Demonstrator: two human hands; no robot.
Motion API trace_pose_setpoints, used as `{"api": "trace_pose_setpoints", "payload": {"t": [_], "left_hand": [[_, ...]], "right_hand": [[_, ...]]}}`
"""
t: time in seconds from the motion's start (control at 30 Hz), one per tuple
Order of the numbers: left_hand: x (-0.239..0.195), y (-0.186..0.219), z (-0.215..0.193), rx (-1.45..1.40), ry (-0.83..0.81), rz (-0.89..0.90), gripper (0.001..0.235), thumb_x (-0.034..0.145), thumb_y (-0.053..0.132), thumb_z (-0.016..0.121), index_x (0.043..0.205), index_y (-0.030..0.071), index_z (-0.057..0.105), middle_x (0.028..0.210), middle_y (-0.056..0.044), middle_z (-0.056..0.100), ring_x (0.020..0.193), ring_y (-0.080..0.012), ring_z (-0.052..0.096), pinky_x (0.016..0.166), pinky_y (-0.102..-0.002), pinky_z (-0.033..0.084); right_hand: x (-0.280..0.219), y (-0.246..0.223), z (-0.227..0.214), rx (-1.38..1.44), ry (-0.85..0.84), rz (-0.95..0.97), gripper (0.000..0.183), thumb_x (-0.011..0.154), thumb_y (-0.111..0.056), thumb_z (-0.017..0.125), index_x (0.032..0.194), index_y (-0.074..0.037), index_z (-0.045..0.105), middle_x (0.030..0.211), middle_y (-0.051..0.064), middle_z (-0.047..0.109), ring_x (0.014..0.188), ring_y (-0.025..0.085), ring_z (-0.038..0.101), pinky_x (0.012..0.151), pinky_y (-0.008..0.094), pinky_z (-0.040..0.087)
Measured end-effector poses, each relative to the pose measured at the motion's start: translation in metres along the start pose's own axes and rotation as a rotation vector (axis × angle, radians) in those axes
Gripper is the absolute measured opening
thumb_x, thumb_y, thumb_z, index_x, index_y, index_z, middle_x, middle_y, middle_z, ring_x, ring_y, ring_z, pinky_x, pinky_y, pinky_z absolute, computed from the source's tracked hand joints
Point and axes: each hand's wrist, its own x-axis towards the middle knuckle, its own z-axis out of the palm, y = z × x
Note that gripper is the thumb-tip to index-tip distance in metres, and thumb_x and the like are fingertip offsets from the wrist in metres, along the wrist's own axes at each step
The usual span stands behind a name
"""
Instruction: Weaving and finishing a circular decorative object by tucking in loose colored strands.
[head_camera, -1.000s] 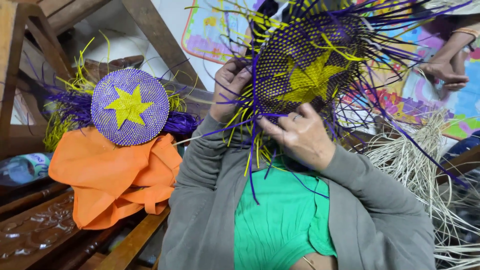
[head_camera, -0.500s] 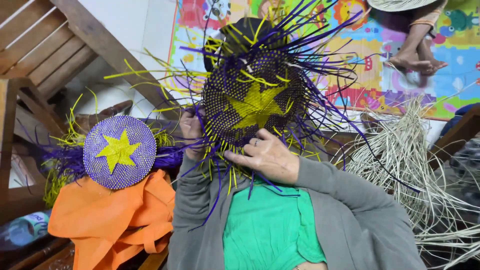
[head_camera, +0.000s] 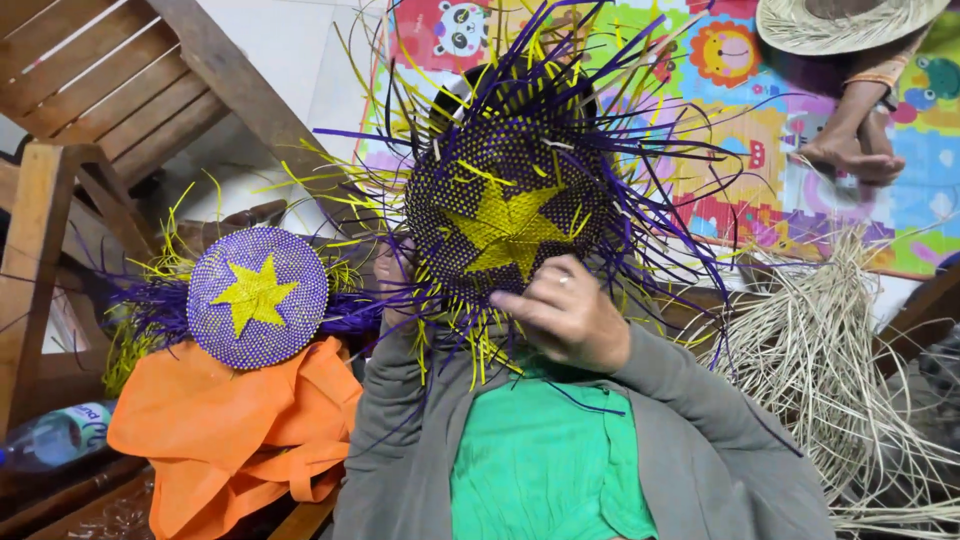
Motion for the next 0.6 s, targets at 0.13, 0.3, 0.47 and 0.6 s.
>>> {"api": "trace_pose_setpoints", "payload": {"t": [0.13,0.3,0.47,0.6], "left_hand": [[-0.042,0.036,0.052,0.16,-0.045,0.148,0.017,0.08,0.016,0.056,0.096,0.009,0.056,0.081,-0.007,0.062,0.073,-0.0116,0.059,0.072,-0.025,0.049],[-0.036,0.022,0.048,0.104,-0.079,0.217,0.013,0.078,0.015,0.054,0.09,0.009,0.056,0.076,-0.006,0.061,0.069,-0.0118,0.059,0.069,-0.025,0.049],[-0.045,0.032,0.061,0.124,-0.065,0.221,0.019,0.076,0.019,0.057,0.092,0.009,0.057,0.076,-0.007,0.06,0.07,-0.0137,0.058,0.069,-0.028,0.048],[-0.06,0.056,0.083,0.189,-0.058,0.233,0.024,0.074,0.024,0.059,0.093,0.009,0.058,0.074,-0.008,0.058,0.069,-0.0151,0.056,0.071,-0.031,0.047]], "right_hand": [[-0.003,0.011,-0.01,-0.18,0.125,0.053,0.029,0.067,-0.004,0.056,0.096,-0.005,0.064,0.065,0.004,0.05,0.054,0.017,0.047,0.065,0.036,0.044],[-0.006,0.017,-0.013,-0.284,0.114,0.11,0.029,0.067,-0.006,0.06,0.095,-0.007,0.065,0.072,0.004,0.052,0.059,0.018,0.051,0.065,0.036,0.043],[0.002,0.017,-0.014,-0.308,0.121,0.079,0.026,0.07,-0.004,0.059,0.095,-0.005,0.065,0.072,0.007,0.052,0.058,0.022,0.05,0.065,0.037,0.043],[0.003,0.017,-0.014,-0.324,0.104,0.084,0.029,0.07,-0.003,0.06,0.098,-0.005,0.064,0.072,0.007,0.052,0.059,0.022,0.05,0.067,0.037,0.042]]}}
